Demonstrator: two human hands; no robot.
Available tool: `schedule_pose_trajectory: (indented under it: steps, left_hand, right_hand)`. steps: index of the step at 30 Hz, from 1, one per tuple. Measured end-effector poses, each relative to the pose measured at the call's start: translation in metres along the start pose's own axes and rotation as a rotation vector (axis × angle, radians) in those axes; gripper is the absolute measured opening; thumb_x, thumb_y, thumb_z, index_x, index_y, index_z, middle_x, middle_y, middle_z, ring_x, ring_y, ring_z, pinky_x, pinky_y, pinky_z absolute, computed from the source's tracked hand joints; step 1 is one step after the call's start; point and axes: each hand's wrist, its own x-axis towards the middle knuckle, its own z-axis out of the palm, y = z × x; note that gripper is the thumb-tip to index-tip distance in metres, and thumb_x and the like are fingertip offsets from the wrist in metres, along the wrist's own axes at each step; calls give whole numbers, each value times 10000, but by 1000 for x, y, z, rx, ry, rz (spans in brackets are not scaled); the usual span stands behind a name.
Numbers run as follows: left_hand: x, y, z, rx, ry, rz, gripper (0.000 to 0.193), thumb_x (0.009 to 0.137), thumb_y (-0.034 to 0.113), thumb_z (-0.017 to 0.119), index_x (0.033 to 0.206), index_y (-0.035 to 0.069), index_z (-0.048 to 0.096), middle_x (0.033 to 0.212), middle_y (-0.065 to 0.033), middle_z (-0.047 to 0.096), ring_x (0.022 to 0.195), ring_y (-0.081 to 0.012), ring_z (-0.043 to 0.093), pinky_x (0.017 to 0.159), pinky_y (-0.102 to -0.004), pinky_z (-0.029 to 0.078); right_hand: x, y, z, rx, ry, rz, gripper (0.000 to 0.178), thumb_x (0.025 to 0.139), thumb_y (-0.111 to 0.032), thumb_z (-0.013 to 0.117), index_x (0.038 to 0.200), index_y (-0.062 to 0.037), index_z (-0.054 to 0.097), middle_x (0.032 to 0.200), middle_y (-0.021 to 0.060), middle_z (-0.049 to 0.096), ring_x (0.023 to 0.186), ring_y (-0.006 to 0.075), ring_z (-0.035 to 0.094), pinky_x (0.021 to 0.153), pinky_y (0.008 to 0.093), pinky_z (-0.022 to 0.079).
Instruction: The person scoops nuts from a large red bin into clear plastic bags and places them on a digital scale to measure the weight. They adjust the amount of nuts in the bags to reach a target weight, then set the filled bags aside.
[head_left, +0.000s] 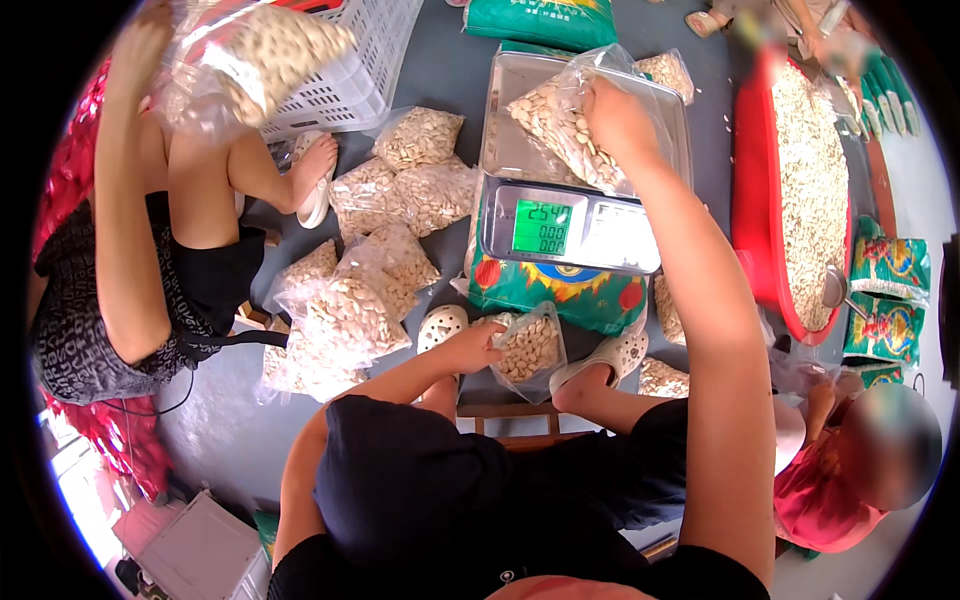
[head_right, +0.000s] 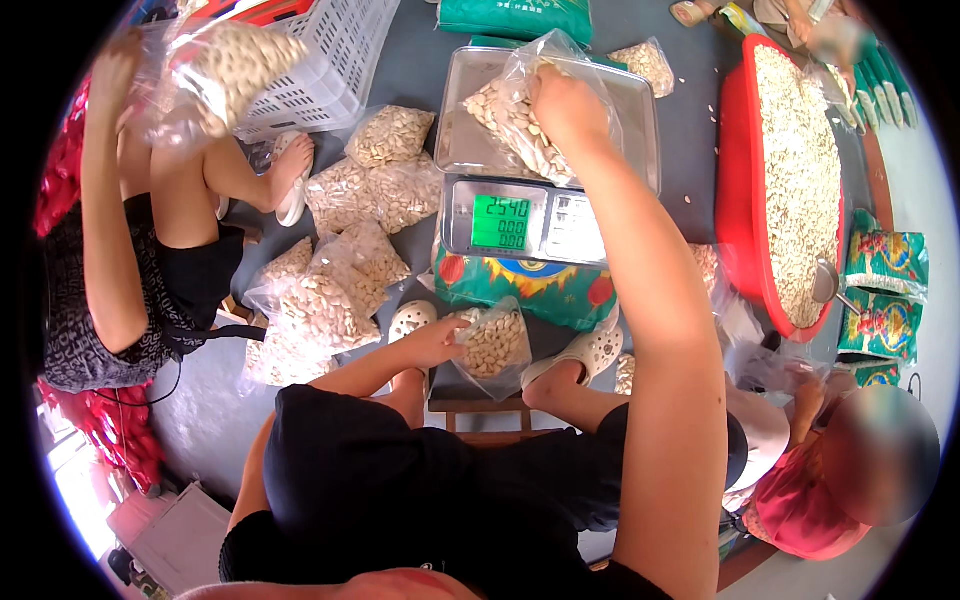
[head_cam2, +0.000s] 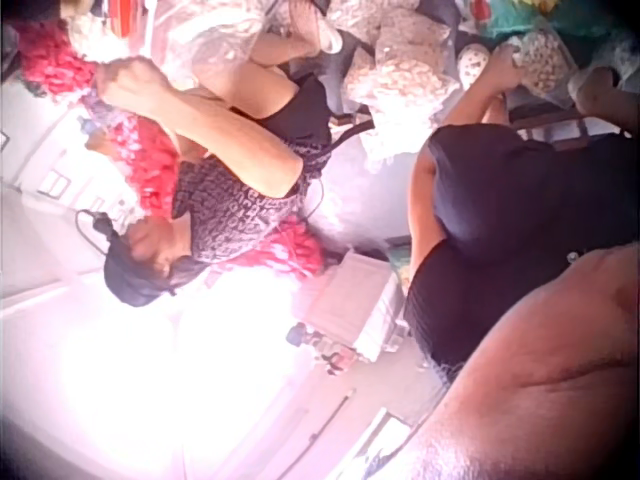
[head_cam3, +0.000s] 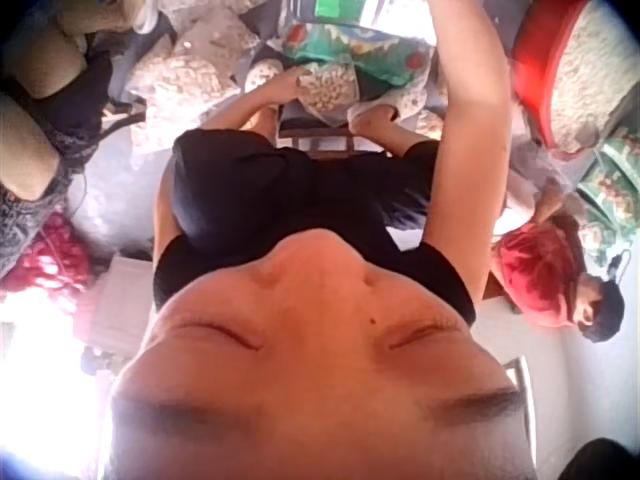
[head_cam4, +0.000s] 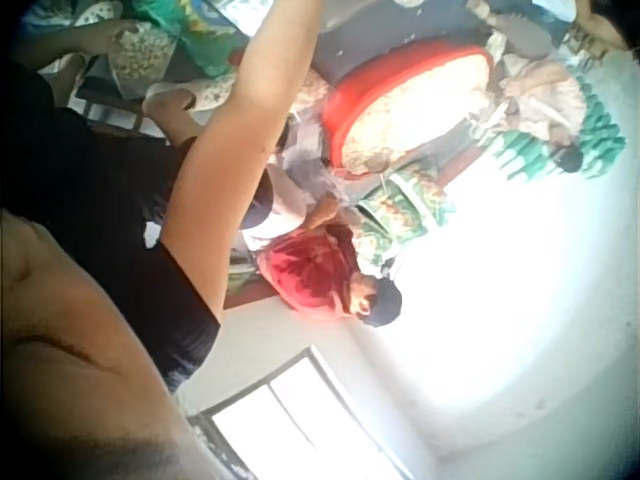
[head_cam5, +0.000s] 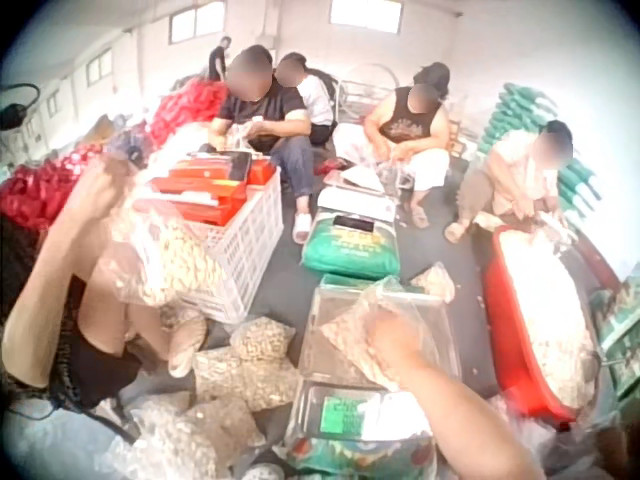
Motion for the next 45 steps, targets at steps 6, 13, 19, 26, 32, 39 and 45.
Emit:
schedule_pose_trajectory:
  steps: [6, 13, 19, 26, 32, 39, 45]
  left_hand:
    - [-2, 8, -3, -28, 9, -39, 610, 803, 275, 645, 1317, 27, 428, 890, -131, 597, 827, -239, 593, 737, -342, 465]
    - [4, -2, 1, -80, 99, -53, 561, 826, 197, 610, 1318, 15, 412, 853, -119, 599, 784, -210, 591, 697, -329, 462]
    - [-3, 10, -4, -38, 85, -45, 555, 828, 202, 594, 1313, 2, 412, 830, -130, 615, 772, -231, 606, 689, -345, 466]
    - [1, -1, 1, -42, 97, -7, 548, 829, 166, 597, 1329, 27, 421, 769, -82, 579, 708, -183, 566, 642, -324, 452]
    - [-9, 0, -5, -70, 89, -53, 528, 822, 187, 583, 1304, 25, 444, 837, -135, 621, 773, -250, 614, 687, -361, 470]
    - [2, 5, -1, 3, 76, 37, 525, 825, 211, 586, 1292, 12, 450, 876, -162, 623, 785, -267, 615, 702, -363, 471]
    - [-4, 9, -3, -36, 52, -135, 651, 844, 384, 628, 1305, -30, 429, 896, -133, 601, 831, -214, 584, 725, -329, 459]
  right_hand:
    - [-66, -13, -54, 472, -59, -63, 401, 950, -404, 439, 990, -40, 602, 835, 138, 623, 797, 250, 603, 725, 349, 451]
    - [-240, 18, 94, 323, -860, -255, 327, 913, -383, 490, 1022, -96, 602, 871, 155, 644, 790, 327, 639, 704, 450, 504]
    - [-306, 19, 184, 19, -649, -168, 316, 900, -313, 496, 994, -30, 600, 929, 236, 612, 835, 395, 633, 725, 492, 498]
    - [-263, 4, 129, 228, -1021, -225, 229, 853, -233, 532, 908, -77, 690, 930, 152, 654, 832, 298, 645, 770, 420, 491]
    - [-157, -27, -34, 844, -529, -52, 215, 924, -152, 472, 929, -67, 669, 841, 60, 654, 795, 104, 584, 712, 291, 468]
    - [-66, -19, -100, 11, 535, -785, 146, 897, -200, 559, 894, -83, 647, 818, 82, 665, 688, 281, 636, 582, 350, 491]
    - [-126, 0, -105, 17, 128, -690, 109, 831, -184, 622, 747, -115, 612, 631, 49, 600, 551, 241, 600, 486, 343, 462]
